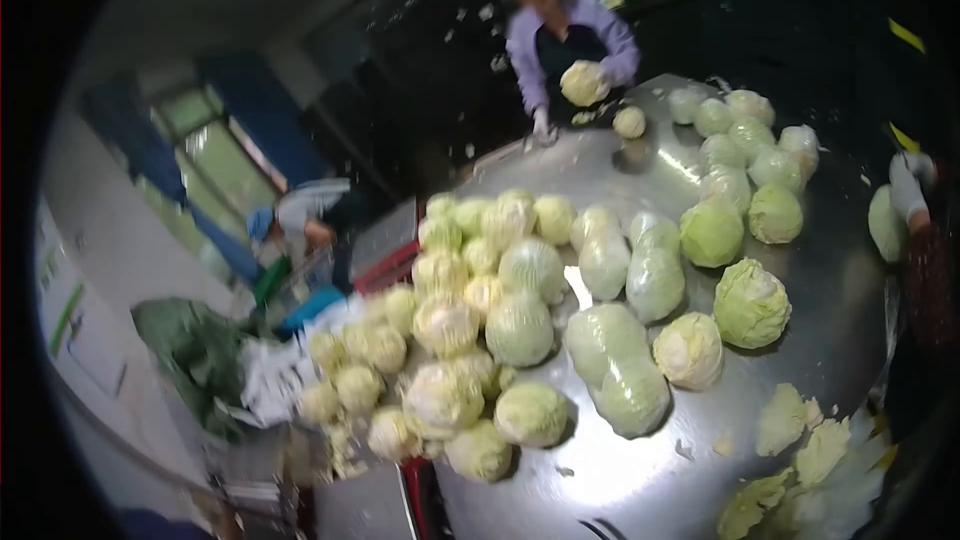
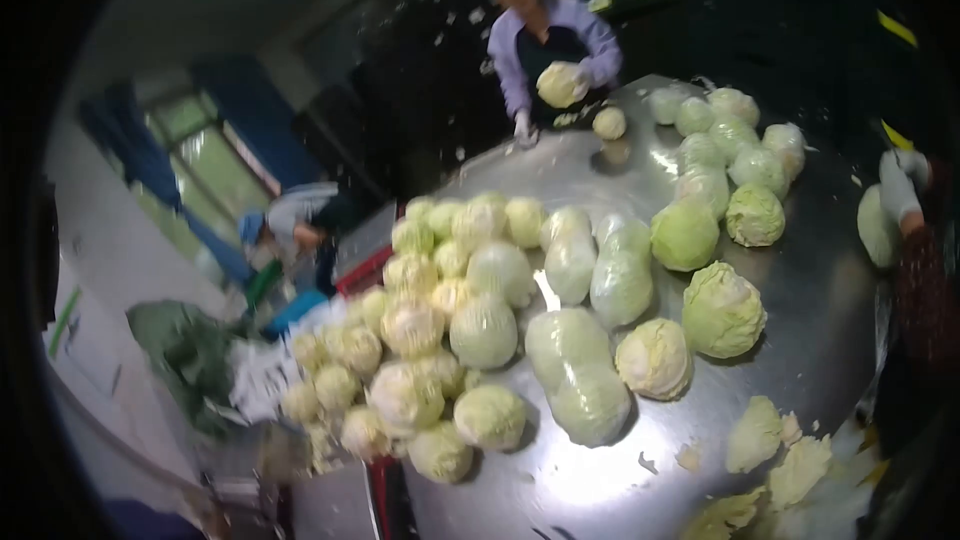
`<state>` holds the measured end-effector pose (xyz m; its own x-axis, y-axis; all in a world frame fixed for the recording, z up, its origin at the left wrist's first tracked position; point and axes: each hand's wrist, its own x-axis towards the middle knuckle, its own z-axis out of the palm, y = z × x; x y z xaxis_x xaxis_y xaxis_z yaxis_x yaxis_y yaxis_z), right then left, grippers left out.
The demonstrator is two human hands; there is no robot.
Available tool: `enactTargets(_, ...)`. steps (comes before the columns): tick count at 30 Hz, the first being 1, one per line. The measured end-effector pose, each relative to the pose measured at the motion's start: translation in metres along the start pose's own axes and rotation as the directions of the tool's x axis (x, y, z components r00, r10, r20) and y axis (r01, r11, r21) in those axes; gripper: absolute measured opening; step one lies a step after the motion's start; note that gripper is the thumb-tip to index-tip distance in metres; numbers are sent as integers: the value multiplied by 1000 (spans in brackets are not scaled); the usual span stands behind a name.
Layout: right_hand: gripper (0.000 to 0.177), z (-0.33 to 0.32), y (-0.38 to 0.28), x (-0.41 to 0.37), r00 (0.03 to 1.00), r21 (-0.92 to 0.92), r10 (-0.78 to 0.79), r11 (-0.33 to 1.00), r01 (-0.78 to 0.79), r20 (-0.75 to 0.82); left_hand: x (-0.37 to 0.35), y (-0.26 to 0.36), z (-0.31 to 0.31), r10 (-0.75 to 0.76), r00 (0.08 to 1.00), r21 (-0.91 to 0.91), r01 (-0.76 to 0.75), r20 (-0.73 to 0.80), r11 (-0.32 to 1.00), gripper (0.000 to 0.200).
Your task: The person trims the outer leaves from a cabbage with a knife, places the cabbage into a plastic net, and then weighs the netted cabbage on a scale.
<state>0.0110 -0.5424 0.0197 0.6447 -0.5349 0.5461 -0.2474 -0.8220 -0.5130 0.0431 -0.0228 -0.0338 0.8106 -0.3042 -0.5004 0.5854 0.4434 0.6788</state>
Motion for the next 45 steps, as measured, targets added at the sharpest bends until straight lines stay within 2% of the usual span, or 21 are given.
enactTargets(2, 39, 95, -161, -192, 892, 359, -80, 928, -96, 445, -23, -9, -6, -48, 999, -249, 51, 19, 967, 82)
enactTargets(3, 40, 109, -188, -285, 819, 339, -180, 940, -19, 544, -31, -14, -15, -48, 998, -336, 60, 44, 940, 81)
enactTargets(4, 41, 60, -222, -281, 492, 384, 4, 619, -684, 870, -43, -17, -24, -33, 999, -360, 43, 34, 932, 81)
enactTargets(5, 34, 58, -224, -284, 451, 335, 88, 550, -765, 888, -42, -48, -70, -49, 993, -138, 33, -111, 990, 92)
enactTargets(6, 37, 47, -238, -267, 343, 244, 135, 471, -848, 930, -51, -61, -86, 372, 926, 438, -311, -60, 843, 110)
enactTargets(7, 38, 48, -246, -262, 321, 217, 154, 469, -856, 934, -58, -56, -97, 578, 788, 849, -442, 213, 290, 128)
enactTargets(8, 40, 48, -248, -263, 321, 210, 174, 466, -860, 931, -60, -47, -92, 558, 796, 848, -449, 236, 282, 129)
enactTargets(10, 43, 62, -226, -285, 502, 397, 21, 582, -709, 865, -60, -48, -93, 624, 717, 817, -536, 309, 212, 125)
enactTargets(12, 45, 58, -224, -281, 320, 219, 126, 499, -838, 939, -59, -52, -89, 691, 660, 791, -574, 294, 211, 120)
enactTargets(13, 46, 60, -234, -281, 456, 295, 111, 624, -724, 883, -60, -54, -91, 685, 672, 797, -562, 282, 223, 120)
enactTargets(16, 44, 56, -233, -278, 334, 194, 149, 572, -797, 931, -59, -57, -94, 690, 671, 792, -563, 271, 237, 119)
enactTargets(20, 44, 48, -255, -267, 292, 148, 187, 545, -825, 938, -57, -51, -94, 705, 635, 794, -583, 315, 170, 119)
enactTargets(28, 40, 47, -227, -272, 280, 167, 156, 505, -846, 947, -57, -33, -62, 588, 769, 667, -576, 248, 472, 109)
enactTargets(30, 42, 42, -226, -271, 513, 357, -68, 795, -491, 856, -62, -26, -50, 538, 819, 779, -467, 202, 418, 104)
enactTargets(31, 46, 34, -226, -267, 390, 272, 4, 711, -649, 921, -61, -23, -40, 513, 836, 710, -480, 194, 515, 101)
enactTargets(32, 46, 25, -231, -260, 407, 270, 32, 701, -661, 913, -59, -20, -34, 492, 841, 707, -488, 225, 512, 101)
enactTargets(35, 51, 9, -243, -241, 492, 345, 7, 704, -620, 871, -53, -6, -12, 478, 818, 758, -524, 320, 388, 102)
enactTargets(37, 54, 6, -243, -234, 606, 485, -228, 821, -300, 762, -55, 0, 12, 455, 809, 858, -487, 372, 163, 98)
enactTargets(38, 54, 0, -248, -227, 623, 476, -203, 823, -310, 756, -54, -2, 18, 436, 808, 850, -502, 397, 157, 98)
enactTargets(40, 55, -10, -258, -214, 487, 329, -158, 899, -289, 859, -54, -7, 26, 425, 802, 873, -485, 420, 51, 96)
enactTargets(45, 57, -5, -244, -226, 520, 323, -158, 914, -244, 839, -50, -4, 37, 346, 836, 889, -457, 426, 10, 96)
